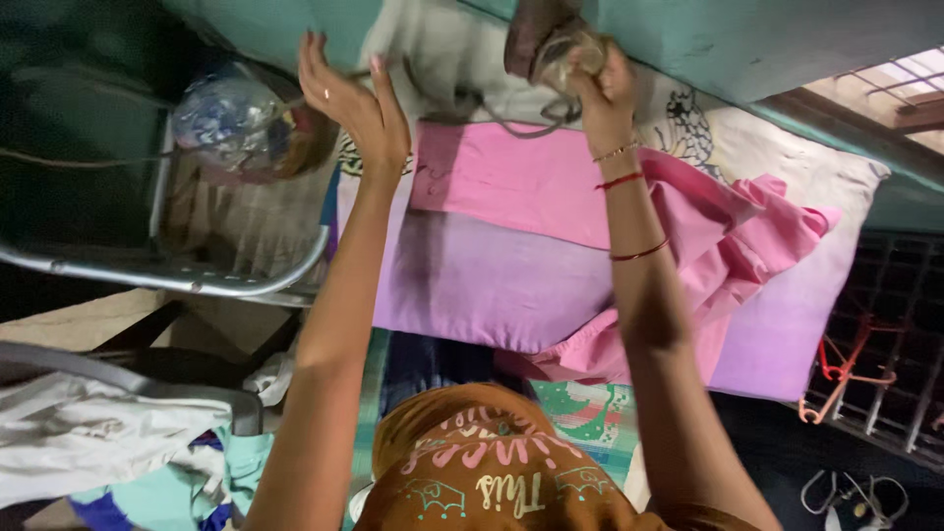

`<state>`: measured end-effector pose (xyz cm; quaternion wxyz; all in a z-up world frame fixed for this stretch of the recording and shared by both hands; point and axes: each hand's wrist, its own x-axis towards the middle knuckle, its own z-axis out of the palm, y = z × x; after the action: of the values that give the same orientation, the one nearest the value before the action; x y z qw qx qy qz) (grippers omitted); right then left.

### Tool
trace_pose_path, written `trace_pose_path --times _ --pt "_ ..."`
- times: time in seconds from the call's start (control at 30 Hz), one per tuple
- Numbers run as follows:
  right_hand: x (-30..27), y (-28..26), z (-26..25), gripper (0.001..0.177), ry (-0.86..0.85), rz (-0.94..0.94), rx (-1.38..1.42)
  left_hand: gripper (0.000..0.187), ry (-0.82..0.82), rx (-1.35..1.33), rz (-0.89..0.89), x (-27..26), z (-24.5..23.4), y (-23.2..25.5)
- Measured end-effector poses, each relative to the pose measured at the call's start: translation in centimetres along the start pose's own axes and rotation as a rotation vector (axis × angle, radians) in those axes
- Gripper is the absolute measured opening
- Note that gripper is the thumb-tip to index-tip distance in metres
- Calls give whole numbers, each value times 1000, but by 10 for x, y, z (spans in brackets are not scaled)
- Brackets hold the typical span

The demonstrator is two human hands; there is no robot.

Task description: The person irons a pink shirt on a bed. They repeatedly smooth the fabric, reposition the shirt, and use an iron to press different sections including the sleeves and body.

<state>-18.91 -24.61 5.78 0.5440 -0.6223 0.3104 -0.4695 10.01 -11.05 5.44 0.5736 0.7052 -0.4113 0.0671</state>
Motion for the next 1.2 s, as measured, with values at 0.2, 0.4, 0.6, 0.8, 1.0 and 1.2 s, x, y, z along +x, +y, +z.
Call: trace_pose_path --times 0.2,0.4,0.6,0.8,1.0,1.2 --pt "-24 89 -53 35 302 6 492 43 -734 214 99 -122 24 -18" --pt "-42 121 -66 34 318 -6 491 68 -913 62 700 -177 80 4" --pt "-24 85 -55 39 243 -5 -78 71 -926 304 626 -177 125 39" --pt "-49 55 -75 63 271 -103 -501 76 -913 214 690 -162 123 54" --pt "-143 -19 -176 56 375 128 -326 68 -1093 233 707 -217 157 97" --pt "-238 -78 -289 38 622 298 -302 96 -860 -49 653 -261 231 183"
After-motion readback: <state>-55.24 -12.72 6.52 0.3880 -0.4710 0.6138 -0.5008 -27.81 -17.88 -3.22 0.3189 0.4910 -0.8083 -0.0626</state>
